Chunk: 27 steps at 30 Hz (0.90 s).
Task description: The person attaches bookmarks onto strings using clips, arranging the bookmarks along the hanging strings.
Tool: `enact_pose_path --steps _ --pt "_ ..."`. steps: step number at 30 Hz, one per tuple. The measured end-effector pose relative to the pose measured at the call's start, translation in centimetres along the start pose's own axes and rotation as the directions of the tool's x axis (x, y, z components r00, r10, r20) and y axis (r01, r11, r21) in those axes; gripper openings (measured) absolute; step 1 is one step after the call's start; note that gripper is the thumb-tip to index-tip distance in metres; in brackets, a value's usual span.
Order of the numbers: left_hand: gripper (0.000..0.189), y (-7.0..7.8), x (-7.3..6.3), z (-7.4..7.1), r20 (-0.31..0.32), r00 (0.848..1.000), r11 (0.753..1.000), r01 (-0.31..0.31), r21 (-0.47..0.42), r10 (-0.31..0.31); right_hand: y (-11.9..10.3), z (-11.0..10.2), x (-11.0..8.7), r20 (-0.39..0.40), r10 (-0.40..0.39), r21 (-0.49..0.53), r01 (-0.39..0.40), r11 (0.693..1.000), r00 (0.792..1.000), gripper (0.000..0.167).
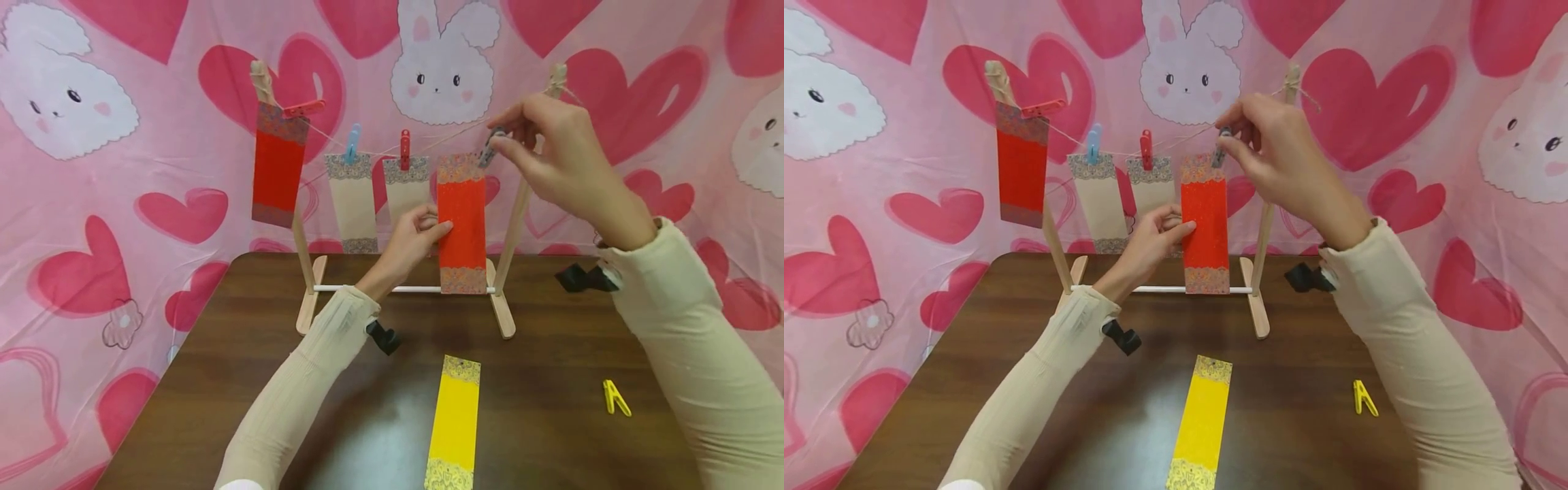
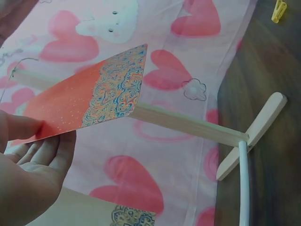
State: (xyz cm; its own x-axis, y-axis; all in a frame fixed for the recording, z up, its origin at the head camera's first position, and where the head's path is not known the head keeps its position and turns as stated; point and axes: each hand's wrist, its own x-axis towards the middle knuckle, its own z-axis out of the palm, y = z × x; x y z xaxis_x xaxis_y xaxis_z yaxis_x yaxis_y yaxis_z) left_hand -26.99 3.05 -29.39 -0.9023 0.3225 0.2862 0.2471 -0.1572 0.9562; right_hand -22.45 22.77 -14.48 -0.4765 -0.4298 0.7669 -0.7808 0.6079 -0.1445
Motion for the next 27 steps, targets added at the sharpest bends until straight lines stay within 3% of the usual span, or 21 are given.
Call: enact_pose_path --steps 5,10,18,27 --pt "0.009 0.3 0.9 0.4 -0.027 0.999 0.999 -0.041 -0.004 0.040 0.5 0.7 3.7 0.045 -0.027 0.003 0.027 1.000 0.999 0.015" --pt "0.008 0.0 1.2 0.5 -0.039 0.998 0.998 -0.056 0.001 0.056 1.5 2.0 5.9 0.107 0.015 -0.028 -0.012 1.000 0.994 0.016" --pt "0.006 -1.2 1.0 0.5 -0.051 0.995 0.996 -0.080 0.037 0.082 2.9 3.6 4.7 0.213 0.103 -0.002 -0.105 0.994 0.972 0.013" --pt "0.010 -1.7 0.5 0.1 -0.050 0.993 0.985 -0.103 0.135 0.111 3.2 3.8 4.0 0.184 0.057 -0.005 -0.057 0.998 0.981 0.011"
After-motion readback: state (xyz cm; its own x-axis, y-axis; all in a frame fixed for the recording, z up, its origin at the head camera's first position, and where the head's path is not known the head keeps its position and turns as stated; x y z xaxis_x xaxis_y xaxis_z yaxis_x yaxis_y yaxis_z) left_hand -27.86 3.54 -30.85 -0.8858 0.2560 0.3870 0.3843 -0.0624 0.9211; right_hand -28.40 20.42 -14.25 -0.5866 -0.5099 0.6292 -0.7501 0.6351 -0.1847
